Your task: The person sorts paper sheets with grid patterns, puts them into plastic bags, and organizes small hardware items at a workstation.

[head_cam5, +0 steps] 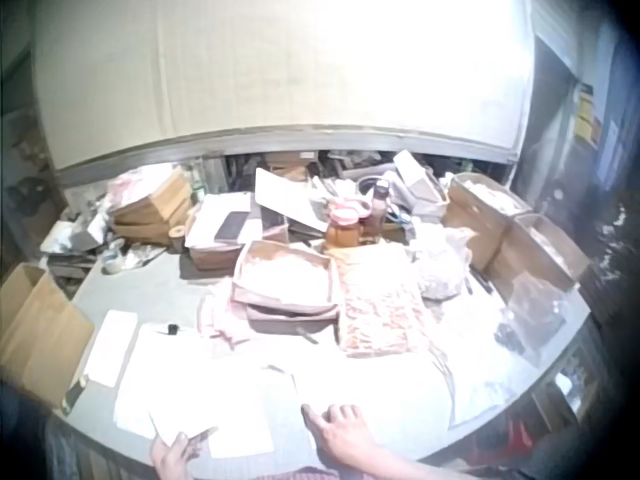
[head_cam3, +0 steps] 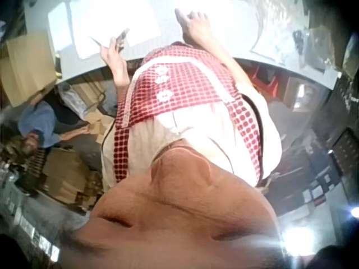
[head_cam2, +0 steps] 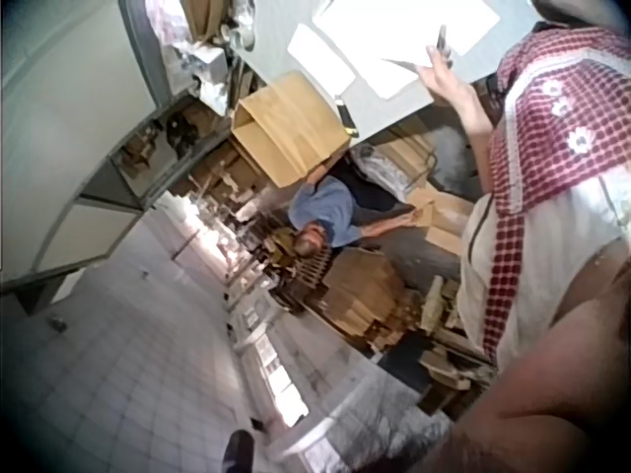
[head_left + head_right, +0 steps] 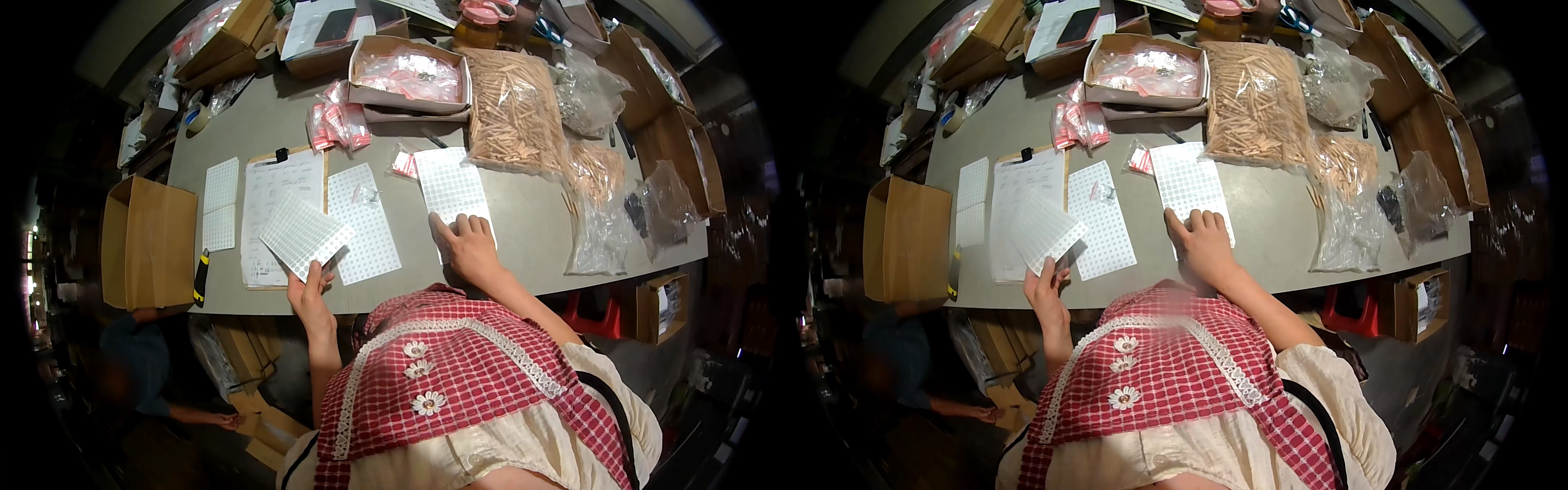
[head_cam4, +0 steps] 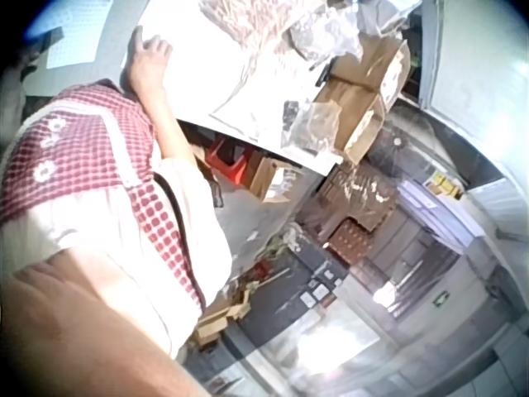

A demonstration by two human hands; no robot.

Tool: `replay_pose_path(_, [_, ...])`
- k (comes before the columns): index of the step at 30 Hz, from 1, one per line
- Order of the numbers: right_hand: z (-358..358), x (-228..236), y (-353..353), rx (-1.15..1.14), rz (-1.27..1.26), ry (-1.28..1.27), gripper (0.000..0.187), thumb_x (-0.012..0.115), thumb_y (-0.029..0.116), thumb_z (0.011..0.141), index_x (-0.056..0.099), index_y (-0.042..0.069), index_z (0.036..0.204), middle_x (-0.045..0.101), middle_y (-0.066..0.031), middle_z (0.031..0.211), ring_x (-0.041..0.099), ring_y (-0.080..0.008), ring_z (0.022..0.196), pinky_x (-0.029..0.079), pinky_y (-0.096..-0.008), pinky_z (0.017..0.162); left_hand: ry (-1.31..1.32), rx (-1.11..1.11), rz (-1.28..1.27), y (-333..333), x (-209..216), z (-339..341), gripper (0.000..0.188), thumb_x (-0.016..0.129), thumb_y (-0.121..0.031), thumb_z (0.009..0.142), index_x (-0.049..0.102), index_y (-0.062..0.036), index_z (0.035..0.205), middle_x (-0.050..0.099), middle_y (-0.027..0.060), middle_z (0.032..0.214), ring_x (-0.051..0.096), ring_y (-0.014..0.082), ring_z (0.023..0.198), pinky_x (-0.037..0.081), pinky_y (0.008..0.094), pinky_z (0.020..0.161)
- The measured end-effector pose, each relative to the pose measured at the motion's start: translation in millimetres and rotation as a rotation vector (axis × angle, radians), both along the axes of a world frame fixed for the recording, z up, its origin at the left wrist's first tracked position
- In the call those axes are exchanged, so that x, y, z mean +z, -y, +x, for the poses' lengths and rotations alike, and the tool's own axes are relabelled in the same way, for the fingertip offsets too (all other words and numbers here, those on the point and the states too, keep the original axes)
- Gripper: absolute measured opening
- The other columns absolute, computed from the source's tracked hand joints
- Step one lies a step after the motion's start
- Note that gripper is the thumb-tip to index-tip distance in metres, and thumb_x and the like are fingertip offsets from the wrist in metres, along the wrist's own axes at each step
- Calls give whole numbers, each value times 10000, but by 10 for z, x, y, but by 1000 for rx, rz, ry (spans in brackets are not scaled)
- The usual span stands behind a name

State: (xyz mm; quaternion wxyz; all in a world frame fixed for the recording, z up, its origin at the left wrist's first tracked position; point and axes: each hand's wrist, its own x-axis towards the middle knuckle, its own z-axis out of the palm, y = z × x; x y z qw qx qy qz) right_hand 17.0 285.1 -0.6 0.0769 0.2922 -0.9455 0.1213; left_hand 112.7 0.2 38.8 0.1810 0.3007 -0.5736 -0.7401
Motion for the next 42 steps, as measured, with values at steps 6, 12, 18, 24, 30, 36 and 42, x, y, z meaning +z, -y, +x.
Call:
replay_pose_path(6, [-4, -34, -77, -31, -44, 4, 633, 642, 109, 763, 522, 26, 1379, 581, -123, 936, 567, -297, 901, 425, -432, 861, -7, 1, -12, 20, -28, -67, 342, 635, -135, 980, 577, 5, 1286, 657, 62, 1152, 626, 131, 922, 526, 265, 751])
replay_pose_path(12, [-35, -92, -212, -233, -65, 13, 544, 623, 85, 752, 547, -52, 1273, 620, -161, 969, 592, -325, 922, 425, -460, 872, -25, 13, -44, 21, 47, -82, 369, 623, -132, 978, 562, 10, 1314, 642, 73, 1192, 622, 140, 958, 529, 284, 768])
replay_pose_path(18, [-149, 131, -290, -227, -289, 124, 385, 652, 70, 793, 621, 16, 1173, 638, -145, 952, 600, -343, 924, 434, -456, 867, 8, -5, -4, -53, 4, -82, 318, 642, -111, 955, 594, 36, 1233, 682, 79, 1093, 653, 153, 877, 542, 277, 747])
replay_pose_path(24, [-132, 892, 247, 179, -594, 119, 279, 707, 73, 807, 640, 70, 1078, 606, -125, 1037, 565, -342, 1029, 429, -455, 940, -30, -221, 36, -363, 230, -123, 250, 648, -66, 937, 626, 53, 1157, 700, 96, 1052, 665, 150, 840, 563, 290, 754])
replay_pose_path(30, [-115, 1060, 665, 479, -604, 57, 264, 735, 105, 790, 630, 83, 1032, 592, -93, 1021, 567, -313, 1037, 404, -479, 1026, -94, -354, 65, -547, 385, -97, 235, 678, -72, 925, 661, 41, 1131, 715, 81, 998, 669, 125, 837, 539, 261, 775])
replay_pose_path(36, [-63, 957, 717, 485, -533, -7, 243, 723, 108, 790, 624, 85, 1010, 593, -76, 1004, 572, -300, 1022, 392, -486, 1046, -131, -341, 154, -579, 456, -76, 210, 662, -73, 941, 673, 44, 1115, 717, 78, 977, 668, 117, 818, 542, 251, 751])
replay_pose_path(42, [-37, 938, 704, 478, -545, 13, 234, 720, 87, 778, 623, 94, 990, 593, -69, 995, 569, -304, 1012, 385, -486, 1037, -128, -342, 138, -577, 409, -62, 185, 653, -77, 950, 687, 44, 1085, 719, 78, 964, 668, 117, 797, 548, 246, 731])
